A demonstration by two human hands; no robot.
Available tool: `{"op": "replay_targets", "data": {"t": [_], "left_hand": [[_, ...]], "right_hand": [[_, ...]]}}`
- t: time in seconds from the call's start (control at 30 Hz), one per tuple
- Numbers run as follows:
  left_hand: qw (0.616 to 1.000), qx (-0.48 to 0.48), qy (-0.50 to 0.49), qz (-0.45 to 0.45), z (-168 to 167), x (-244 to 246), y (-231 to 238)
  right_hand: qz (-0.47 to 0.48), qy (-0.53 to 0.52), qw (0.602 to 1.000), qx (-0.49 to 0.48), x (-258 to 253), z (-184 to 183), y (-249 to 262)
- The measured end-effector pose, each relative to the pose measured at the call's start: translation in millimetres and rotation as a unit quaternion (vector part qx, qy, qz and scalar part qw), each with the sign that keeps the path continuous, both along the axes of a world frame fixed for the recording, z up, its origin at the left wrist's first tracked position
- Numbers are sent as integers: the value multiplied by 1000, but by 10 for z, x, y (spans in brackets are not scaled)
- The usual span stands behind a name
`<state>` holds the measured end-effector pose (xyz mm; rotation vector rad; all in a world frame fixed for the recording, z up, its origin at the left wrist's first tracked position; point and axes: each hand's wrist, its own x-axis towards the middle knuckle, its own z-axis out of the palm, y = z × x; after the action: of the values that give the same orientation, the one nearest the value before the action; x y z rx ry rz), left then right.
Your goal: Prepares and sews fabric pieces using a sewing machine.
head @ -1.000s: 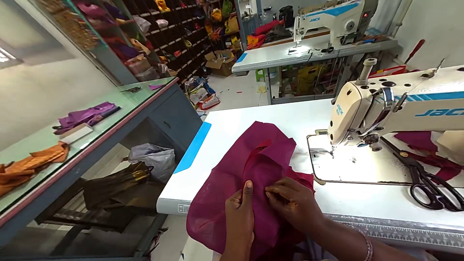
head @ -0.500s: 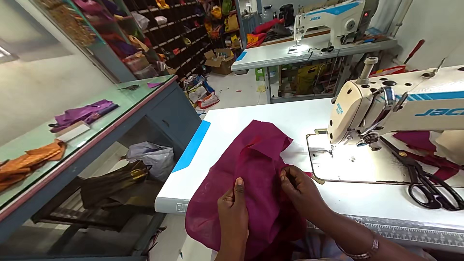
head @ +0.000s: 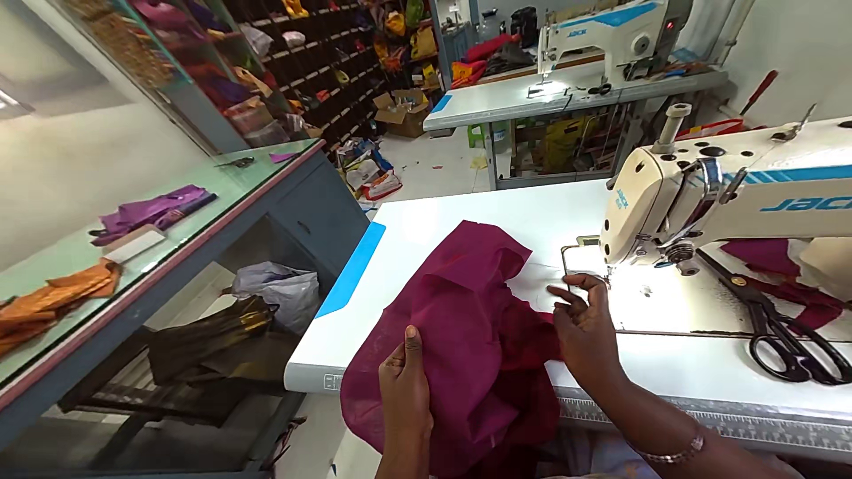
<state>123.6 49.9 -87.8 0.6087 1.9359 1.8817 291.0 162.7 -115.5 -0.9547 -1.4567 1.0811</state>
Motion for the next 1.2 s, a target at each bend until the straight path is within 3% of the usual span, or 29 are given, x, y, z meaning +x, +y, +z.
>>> {"op": "replay_targets", "data": {"t": [0.13,0.5,0.73,0.83,0.9,0.97,1.03,1.1,1.2], "left_hand": [[1000,-21,-10,8,-59,-103,-4],[994,-20,-102,-22,-266,-264,-18],[979,50,-195,-23,-106,-212,-92],[975,65,-196,-81,-14,-173,-179],[971,59,-195,-122,44,-126,-229],[971,35,-174,-162,78,-81,-270],[971,5,-101,-216,91,-20,-331],[954,-16,39,-297,67,36,-375],[924,12,151,-350,20,124,-318]], "right_hand": [[51,39,998,-25,-14,-34,-20],[76,27,994,-67,-52,-4,-107],[105,23,990,-95,-47,41,-139],[137,8,988,-71,-35,98,-154],[151,-22,988,-15,-38,135,-158],[155,-75,977,124,-36,177,-112],[173,-125,938,272,-22,294,-12],[177,-172,881,404,-26,414,108],[185,-219,837,466,-33,555,205]]}}
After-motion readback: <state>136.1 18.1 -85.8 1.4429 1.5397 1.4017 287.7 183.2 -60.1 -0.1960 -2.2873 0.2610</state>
